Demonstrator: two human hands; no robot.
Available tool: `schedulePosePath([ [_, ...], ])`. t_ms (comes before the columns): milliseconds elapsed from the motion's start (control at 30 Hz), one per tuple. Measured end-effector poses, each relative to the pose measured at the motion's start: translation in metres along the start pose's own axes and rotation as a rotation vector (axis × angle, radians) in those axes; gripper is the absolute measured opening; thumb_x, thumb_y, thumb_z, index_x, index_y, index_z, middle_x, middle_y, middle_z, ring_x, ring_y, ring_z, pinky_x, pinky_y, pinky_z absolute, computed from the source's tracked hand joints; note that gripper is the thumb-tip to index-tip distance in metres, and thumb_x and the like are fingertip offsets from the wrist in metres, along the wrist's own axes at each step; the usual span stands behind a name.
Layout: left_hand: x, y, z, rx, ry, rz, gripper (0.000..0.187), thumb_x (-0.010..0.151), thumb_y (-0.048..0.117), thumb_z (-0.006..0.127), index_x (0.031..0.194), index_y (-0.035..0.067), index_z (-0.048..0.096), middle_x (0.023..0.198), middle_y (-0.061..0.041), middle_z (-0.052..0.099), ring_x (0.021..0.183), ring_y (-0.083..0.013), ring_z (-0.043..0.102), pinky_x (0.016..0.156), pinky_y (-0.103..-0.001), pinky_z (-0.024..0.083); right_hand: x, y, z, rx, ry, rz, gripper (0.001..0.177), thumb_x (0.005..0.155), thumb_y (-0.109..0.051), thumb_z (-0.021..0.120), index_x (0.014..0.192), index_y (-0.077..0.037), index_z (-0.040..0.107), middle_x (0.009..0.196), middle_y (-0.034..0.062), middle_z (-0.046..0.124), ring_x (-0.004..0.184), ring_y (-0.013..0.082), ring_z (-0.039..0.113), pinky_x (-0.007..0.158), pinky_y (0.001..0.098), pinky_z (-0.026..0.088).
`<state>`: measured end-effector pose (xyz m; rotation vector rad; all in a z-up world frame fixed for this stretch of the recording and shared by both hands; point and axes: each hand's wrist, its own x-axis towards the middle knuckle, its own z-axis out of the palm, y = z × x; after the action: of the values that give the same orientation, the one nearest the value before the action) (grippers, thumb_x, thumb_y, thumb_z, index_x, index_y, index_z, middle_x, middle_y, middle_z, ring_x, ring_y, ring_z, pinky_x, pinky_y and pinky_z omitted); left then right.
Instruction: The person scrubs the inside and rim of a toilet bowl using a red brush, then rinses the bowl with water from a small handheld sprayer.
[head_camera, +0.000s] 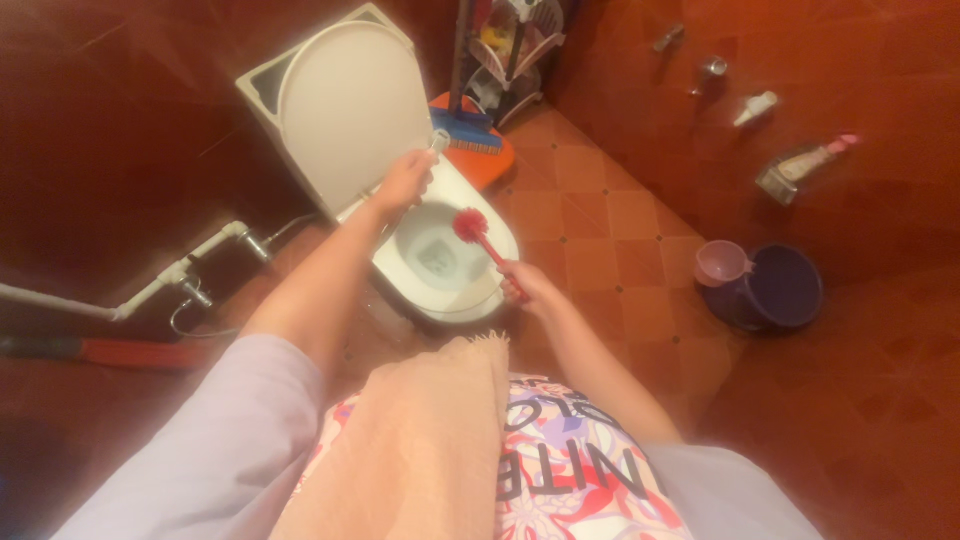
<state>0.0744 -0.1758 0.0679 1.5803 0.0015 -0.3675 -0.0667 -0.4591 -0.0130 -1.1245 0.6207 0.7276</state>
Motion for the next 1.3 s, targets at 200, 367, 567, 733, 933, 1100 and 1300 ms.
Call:
schedulePosePath([
  [200,-0.007,0.008,0.021,-0.024,-0.075,-0.045,0.035,0.102,0.043,0.052,0.11,0.012,0.064,0.077,0.004,0.052,0.062,-0.0073,0.045,0.052,-0.025,0.037,0.008,0.016,-0.024,-0.05,0.05,-0.002,0.01,0.098,-0.018,0.058,0.094,-0.01,0.054,0.057,-0.003,0.044,0.041,0.0067,0.037,0.035,0.0225,0.028],
  [367,-0.004,-0.003,0.042,-0.011,-0.127,-0.083,0.035,0.101,0.043,0.052,0.107,0.011,0.063,0.071,0.004,0.05,0.058,-0.0086,0.043,0.049,-0.026,0.035,0.001,0.024,-0.021,-0.186,0.027,0.02,0.015,0.1,-0.021,0.053,0.093,-0.008,0.055,0.054,-0.0018,0.043,0.039,0.0087,0.036,0.035,0.0246,0.027],
  [567,-0.034,-0.008,0.055,0.026,-0.232,-0.095,0.035,0.103,0.044,0.052,0.113,0.012,0.065,0.074,0.005,0.051,0.065,-0.0073,0.047,0.055,-0.025,0.039,0.006,0.033,-0.018,-0.078,-0.078,0.062,0.015,0.101,-0.02,0.052,0.098,-0.007,0.059,0.054,-0.0053,0.042,0.039,0.005,0.034,0.035,0.0211,0.025],
  [733,-0.038,-0.041,0.06,-0.097,-0.39,-0.152,0.038,0.102,0.044,0.049,0.111,0.01,0.062,0.085,-0.006,0.071,0.074,-0.0193,0.067,0.059,-0.032,0.05,0.017,0.028,-0.019,-0.02,-0.083,0.001,0.009,0.101,-0.018,0.054,0.1,-0.009,0.054,0.056,-0.0038,0.043,0.04,0.0059,0.036,0.034,0.0215,0.026],
  [933,-0.044,-0.07,0.055,0.081,-0.369,-0.135,0.046,0.1,0.048,0.044,0.129,0.019,0.064,0.117,0.007,0.073,0.096,-0.008,0.062,0.054,-0.028,0.04,0.019,0.016,-0.008,0.016,-0.059,0.001,0.007,0.098,-0.016,0.054,0.103,-0.011,0.053,0.06,-0.004,0.046,0.041,0.0046,0.038,0.034,0.0196,0.028],
  [1100,-0.048,-0.076,0.047,0.054,-0.365,-0.1,0.048,0.102,0.049,0.044,0.127,0.015,0.067,0.118,0.001,0.072,0.107,-0.0085,0.066,0.057,-0.027,0.044,0.021,0.018,-0.005,0.014,-0.078,0.018,0.008,0.099,-0.017,0.056,0.101,-0.01,0.052,0.06,-0.0036,0.044,0.041,0.0048,0.036,0.035,0.02,0.028],
  [1300,-0.034,-0.104,0.041,-0.07,-0.275,-0.143,0.047,0.105,0.048,0.047,0.12,0.009,0.067,0.107,-0.002,0.071,0.092,-0.0116,0.065,0.056,-0.027,0.04,0.0,0.012,0.011,-0.016,-0.127,0.034,0.009,0.096,-0.016,0.057,0.105,-0.013,0.057,0.057,-0.0062,0.041,0.041,0.0035,0.035,0.035,0.0188,0.026],
])
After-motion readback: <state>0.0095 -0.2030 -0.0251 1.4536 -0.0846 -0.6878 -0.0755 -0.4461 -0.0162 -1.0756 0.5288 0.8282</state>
